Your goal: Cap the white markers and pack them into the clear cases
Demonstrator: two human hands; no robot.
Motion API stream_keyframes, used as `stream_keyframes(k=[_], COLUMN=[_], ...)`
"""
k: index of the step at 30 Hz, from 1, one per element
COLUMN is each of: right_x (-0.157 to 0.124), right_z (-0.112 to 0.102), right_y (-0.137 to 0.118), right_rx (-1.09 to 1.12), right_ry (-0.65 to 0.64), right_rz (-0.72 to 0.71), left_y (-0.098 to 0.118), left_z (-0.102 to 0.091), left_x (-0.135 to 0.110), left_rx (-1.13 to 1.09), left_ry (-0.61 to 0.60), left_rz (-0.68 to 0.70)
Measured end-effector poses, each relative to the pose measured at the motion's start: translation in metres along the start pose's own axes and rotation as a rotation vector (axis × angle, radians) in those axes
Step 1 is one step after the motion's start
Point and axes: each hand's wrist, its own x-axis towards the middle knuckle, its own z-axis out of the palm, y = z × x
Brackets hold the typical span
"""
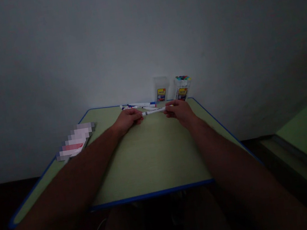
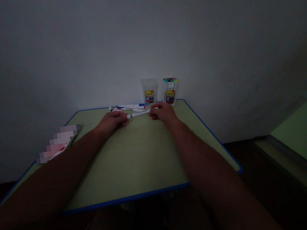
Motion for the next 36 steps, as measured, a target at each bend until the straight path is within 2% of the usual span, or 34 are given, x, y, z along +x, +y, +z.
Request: stream_keyframes(k=[5, 11, 36], right_x=[0.0026, 0.0018, 0.0028], right_z=[-0.0028, -0.0031, -0.002], right_y=[0.0042, 0.0037, -0.0005], right_rx=[-0.043, -0.064, -0.008], right_ry=[-0.025, 0.009, 0.1], right_rz=[-0.029, -0.045, 0.026], left_y=[0.0009, 0.0018, -0.0057], left_z=[0.0006, 0.0007, -0.004], left_x=[-0.0007, -0.0012, 0.0026], left_rx=[0.013, 0.008, 0.058], left_ry=[-0.002, -0.002, -0.043], left_rz=[0.003, -0.007, 0.02])
